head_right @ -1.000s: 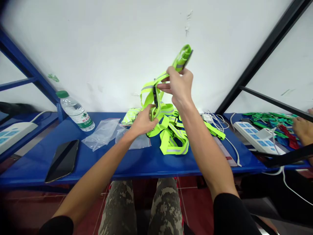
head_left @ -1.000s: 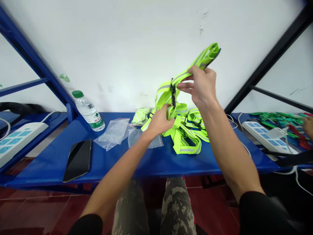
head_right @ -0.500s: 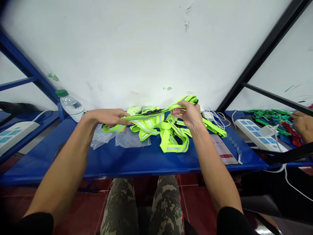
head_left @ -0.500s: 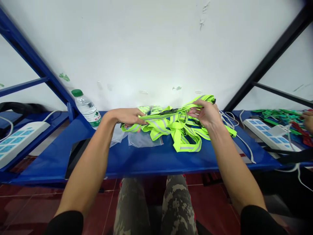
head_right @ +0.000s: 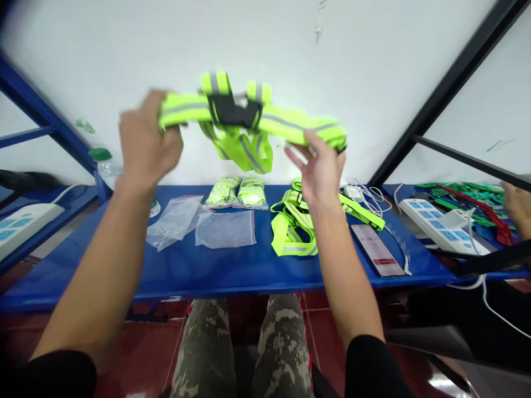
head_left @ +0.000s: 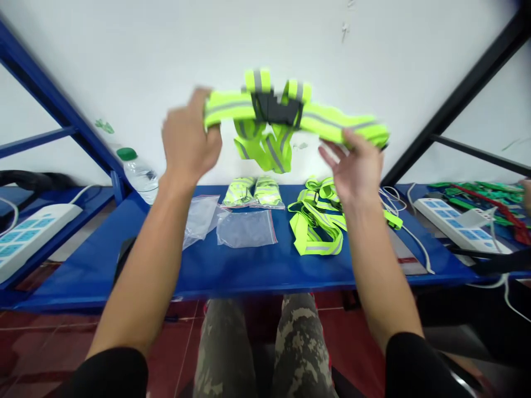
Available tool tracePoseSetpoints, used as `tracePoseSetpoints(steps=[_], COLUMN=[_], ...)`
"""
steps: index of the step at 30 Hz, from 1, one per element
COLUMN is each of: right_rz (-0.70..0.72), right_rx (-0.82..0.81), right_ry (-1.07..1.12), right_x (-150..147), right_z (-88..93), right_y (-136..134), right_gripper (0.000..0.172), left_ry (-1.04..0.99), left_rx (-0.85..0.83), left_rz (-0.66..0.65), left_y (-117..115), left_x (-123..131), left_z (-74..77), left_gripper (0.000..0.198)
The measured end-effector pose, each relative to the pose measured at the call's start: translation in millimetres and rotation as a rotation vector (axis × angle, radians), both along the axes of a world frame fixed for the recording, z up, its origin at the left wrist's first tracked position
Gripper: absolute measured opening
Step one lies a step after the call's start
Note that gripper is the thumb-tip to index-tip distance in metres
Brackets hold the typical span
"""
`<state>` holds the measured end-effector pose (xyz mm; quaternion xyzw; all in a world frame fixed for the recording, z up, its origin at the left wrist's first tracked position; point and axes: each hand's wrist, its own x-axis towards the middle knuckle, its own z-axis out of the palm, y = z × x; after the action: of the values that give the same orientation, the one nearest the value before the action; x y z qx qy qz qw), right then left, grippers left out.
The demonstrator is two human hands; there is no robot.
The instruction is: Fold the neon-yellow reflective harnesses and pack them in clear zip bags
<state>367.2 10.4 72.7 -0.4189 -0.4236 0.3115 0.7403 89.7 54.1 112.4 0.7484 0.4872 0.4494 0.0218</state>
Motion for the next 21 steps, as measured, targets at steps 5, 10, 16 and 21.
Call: tracePoseSetpoints(steps=[5, 10, 16, 21], right_rz=[0.198, 0.204, 0.167, 0.164], right_rx=[-0.481, -0.617, -0.602, -0.646], right_ry=[0.397, 0.482, 0.269, 0.013], right_x=[-24.3, -44.0, -36.7, -6.3], right_z=[-126.5, -169.1, -161.3, -166.3], right_y=[-20.9, -32.9, -36.9, -39.5], right_gripper=[0.024, 0.026, 0.037, 0.035], left_ry=[0.517, 0.798, 0.645, 0.599], left_rx=[-0.626, -0.692, -0.251, -0.29], left_rz=[0.033, 0.033, -0.025, -0.273], left_y=[-27.3, -53.1, -73.5, -60.2], left_x=[-20.2, 0.6, 54.6, 55.0], left_z=[-110.0, -145.7, -159.2, -194.9], left_gripper=[0.039, 0.065, 0.048, 0.051])
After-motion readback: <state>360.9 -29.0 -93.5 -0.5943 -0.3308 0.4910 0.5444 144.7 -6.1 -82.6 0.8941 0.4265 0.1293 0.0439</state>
